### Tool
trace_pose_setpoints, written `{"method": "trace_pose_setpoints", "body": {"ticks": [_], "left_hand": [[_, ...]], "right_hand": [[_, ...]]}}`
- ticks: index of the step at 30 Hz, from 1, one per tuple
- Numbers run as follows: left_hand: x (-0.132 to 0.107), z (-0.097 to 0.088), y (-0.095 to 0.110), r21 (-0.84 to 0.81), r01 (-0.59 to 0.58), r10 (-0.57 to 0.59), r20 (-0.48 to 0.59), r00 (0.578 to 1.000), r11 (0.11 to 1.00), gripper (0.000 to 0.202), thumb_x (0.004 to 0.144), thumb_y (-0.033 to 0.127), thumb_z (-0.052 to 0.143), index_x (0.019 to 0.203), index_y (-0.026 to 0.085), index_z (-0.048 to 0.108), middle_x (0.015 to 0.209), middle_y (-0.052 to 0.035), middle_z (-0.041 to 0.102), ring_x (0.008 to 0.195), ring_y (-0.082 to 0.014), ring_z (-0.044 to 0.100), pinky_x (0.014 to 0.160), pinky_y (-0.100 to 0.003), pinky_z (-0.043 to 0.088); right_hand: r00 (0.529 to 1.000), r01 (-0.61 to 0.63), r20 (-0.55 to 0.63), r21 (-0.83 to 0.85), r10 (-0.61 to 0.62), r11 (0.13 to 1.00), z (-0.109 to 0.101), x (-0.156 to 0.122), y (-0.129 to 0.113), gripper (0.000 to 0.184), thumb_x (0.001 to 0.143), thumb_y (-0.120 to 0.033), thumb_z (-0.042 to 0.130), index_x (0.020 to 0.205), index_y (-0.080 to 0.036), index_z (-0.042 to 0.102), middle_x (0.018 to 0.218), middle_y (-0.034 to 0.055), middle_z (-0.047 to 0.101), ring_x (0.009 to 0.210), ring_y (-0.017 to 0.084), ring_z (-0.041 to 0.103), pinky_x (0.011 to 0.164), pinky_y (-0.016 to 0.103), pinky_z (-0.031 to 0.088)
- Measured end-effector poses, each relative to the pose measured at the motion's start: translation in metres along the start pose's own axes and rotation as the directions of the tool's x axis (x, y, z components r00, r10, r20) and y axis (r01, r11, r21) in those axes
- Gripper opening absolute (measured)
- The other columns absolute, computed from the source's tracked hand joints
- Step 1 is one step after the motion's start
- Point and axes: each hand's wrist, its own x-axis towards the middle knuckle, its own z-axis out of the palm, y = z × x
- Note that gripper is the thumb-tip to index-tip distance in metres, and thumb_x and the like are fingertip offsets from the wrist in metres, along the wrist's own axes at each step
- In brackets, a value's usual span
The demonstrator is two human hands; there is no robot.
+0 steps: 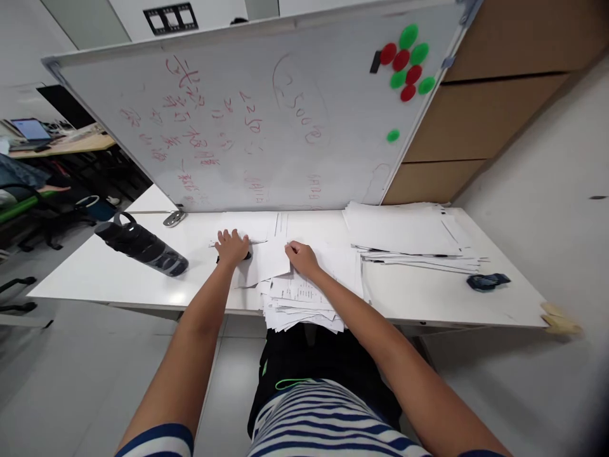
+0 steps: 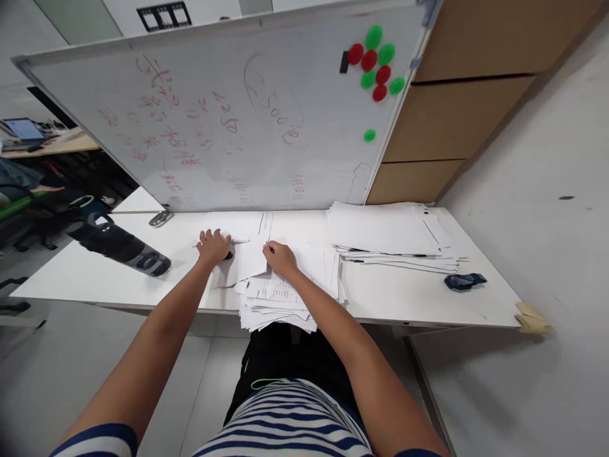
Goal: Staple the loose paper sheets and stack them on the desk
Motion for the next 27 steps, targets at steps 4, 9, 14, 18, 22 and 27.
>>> {"method": "trace_pose_setpoints", "body": {"ticks": [4, 9, 14, 18, 22, 27], "left_hand": [[-0.004, 0.002, 0.004, 0.064, -0.038, 0.04, -0.023, 0.999, 0.997, 0.061, 0.094, 0.045, 0.034, 0.143, 0.009, 0.044, 0.156, -0.0244, 0.03, 0.148, -0.0406, 0.013, 0.112, -0.064, 0.019], [-0.006, 0.002, 0.007, 0.106, -0.077, 0.076, 0.008, 0.997, 0.991, 0.059, 0.096, 0.043, 0.032, 0.143, 0.01, 0.045, 0.157, -0.0238, 0.029, 0.149, -0.0393, 0.011, 0.113, -0.064, 0.016], [-0.006, 0.001, 0.009, 0.138, -0.085, 0.085, 0.009, 0.996, 0.987, 0.06, 0.096, 0.043, 0.03, 0.143, 0.01, 0.046, 0.157, -0.0235, 0.03, 0.149, -0.0396, 0.01, 0.114, -0.064, 0.016], [-0.008, 0.003, 0.009, 0.151, -0.108, 0.114, -0.037, 0.993, 0.983, 0.057, 0.096, 0.042, 0.032, 0.14, 0.01, 0.049, 0.155, -0.0247, 0.032, 0.149, -0.0395, 0.012, 0.114, -0.064, 0.015], [-0.01, 0.003, 0.01, 0.174, -0.138, 0.152, -0.071, 0.986, 0.975, 0.055, 0.096, 0.04, 0.033, 0.139, 0.011, 0.05, 0.155, -0.0238, 0.034, 0.15, -0.038, 0.011, 0.114, -0.066, 0.01], [-0.009, 0.001, 0.012, 0.182, -0.124, 0.13, -0.021, 0.991, 0.975, 0.054, 0.096, 0.041, 0.032, 0.138, 0.013, 0.051, 0.154, -0.0216, 0.035, 0.15, -0.0375, 0.011, 0.114, -0.067, 0.01]], "right_hand": [[1.0, 0.013, 0.004, 0.01, -0.013, 1.0, -0.001, -0.001, 0.0, 0.036, 0.089, -0.047, 0.044, 0.063, -0.022, 0.037, 0.058, -0.0054, 0.038, 0.056, 0.012, 0.035, 0.054, 0.026, 0.026], [1.0, 0.005, 0.015, 0.018, -0.005, 1.0, -0.003, -0.004, -0.002, 0.036, 0.09, -0.047, 0.044, 0.064, -0.022, 0.036, 0.057, -0.0054, 0.037, 0.055, 0.012, 0.034, 0.053, 0.026, 0.025], [1.0, 0.007, 0.027, 0.015, -0.007, 1.0, -0.004, -0.004, -0.003, 0.037, 0.09, -0.046, 0.044, 0.064, -0.022, 0.034, 0.056, -0.0057, 0.036, 0.054, 0.012, 0.033, 0.053, 0.026, 0.025], [0.999, -0.005, 0.039, -0.003, 0.006, 1.0, -0.005, -0.005, -0.005, 0.036, 0.09, -0.045, 0.044, 0.064, -0.022, 0.035, 0.056, -0.0057, 0.036, 0.054, 0.012, 0.033, 0.053, 0.026, 0.025], [0.999, -0.022, 0.041, -0.018, 0.022, 1.0, -0.004, -0.005, -0.006, 0.036, 0.09, -0.045, 0.043, 0.064, -0.023, 0.034, 0.055, -0.0053, 0.035, 0.054, 0.012, 0.032, 0.053, 0.027, 0.025], [0.999, -0.027, 0.041, -0.034, 0.028, 0.999, -0.004, -0.005, -0.007, 0.035, 0.09, -0.045, 0.042, 0.064, -0.023, 0.035, 0.056, -0.0044, 0.037, 0.054, 0.013, 0.033, 0.053, 0.027, 0.025]]}}
